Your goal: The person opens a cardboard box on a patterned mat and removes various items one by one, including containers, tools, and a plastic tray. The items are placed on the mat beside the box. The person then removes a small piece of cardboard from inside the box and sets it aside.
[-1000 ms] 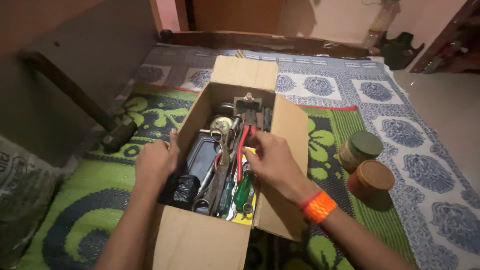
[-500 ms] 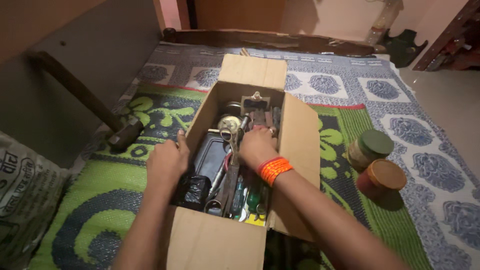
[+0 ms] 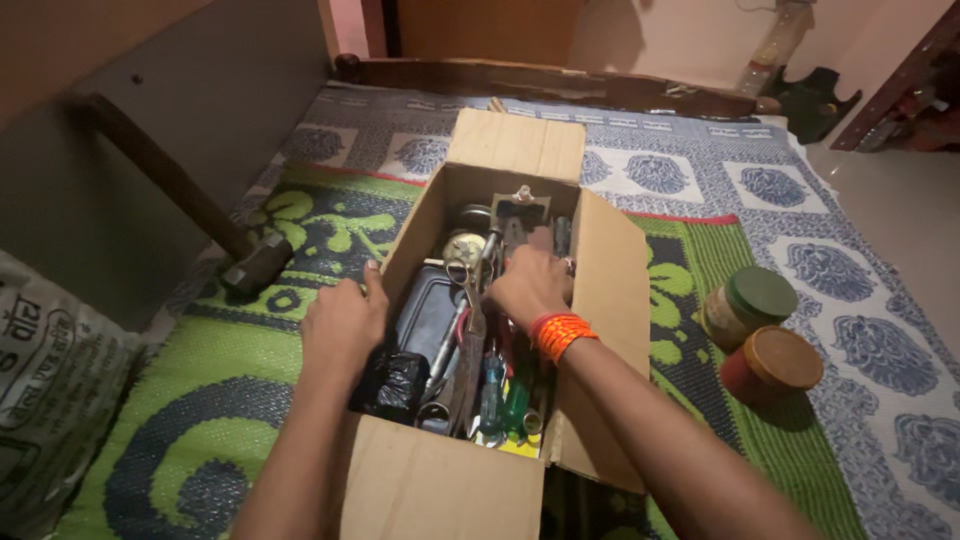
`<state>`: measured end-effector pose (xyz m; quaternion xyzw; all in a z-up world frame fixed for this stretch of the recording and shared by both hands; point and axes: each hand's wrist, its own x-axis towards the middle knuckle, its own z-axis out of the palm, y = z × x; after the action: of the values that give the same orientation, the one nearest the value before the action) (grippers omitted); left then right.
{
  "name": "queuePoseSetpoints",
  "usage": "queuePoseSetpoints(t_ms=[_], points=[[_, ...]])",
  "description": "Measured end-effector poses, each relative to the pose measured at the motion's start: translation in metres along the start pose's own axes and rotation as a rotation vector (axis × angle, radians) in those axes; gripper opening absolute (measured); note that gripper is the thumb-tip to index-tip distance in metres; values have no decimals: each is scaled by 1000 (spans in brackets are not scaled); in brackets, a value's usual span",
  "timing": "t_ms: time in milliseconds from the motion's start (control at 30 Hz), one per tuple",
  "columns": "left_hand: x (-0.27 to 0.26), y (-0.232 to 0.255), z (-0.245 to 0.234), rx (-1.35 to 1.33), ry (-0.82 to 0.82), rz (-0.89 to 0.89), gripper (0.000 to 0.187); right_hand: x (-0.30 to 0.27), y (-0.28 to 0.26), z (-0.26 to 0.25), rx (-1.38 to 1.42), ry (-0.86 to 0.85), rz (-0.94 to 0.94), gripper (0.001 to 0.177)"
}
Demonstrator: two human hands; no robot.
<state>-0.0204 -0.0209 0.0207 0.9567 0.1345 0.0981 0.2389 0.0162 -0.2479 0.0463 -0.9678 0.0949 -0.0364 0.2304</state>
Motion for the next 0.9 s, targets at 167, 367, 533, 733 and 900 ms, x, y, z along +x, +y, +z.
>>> queuePoseSetpoints(t_ms=[167,367,533,733,900], points=[[-1,2,-1,11,26,-1,71,4,1,7,-1,73,0,31],[2,-1,2,8,0,-11,74,-1,8,21,116,55,-57,52],[3,1,0,-6,-42,-94,73,15,25,46,269,50,31,29],[5,-5,3,-7,-40,-95,75,35,61,32,905,-131,-165,17],[13,-11,6,25,-36,-117,77,23,56,-40,1419,-529,390,16]])
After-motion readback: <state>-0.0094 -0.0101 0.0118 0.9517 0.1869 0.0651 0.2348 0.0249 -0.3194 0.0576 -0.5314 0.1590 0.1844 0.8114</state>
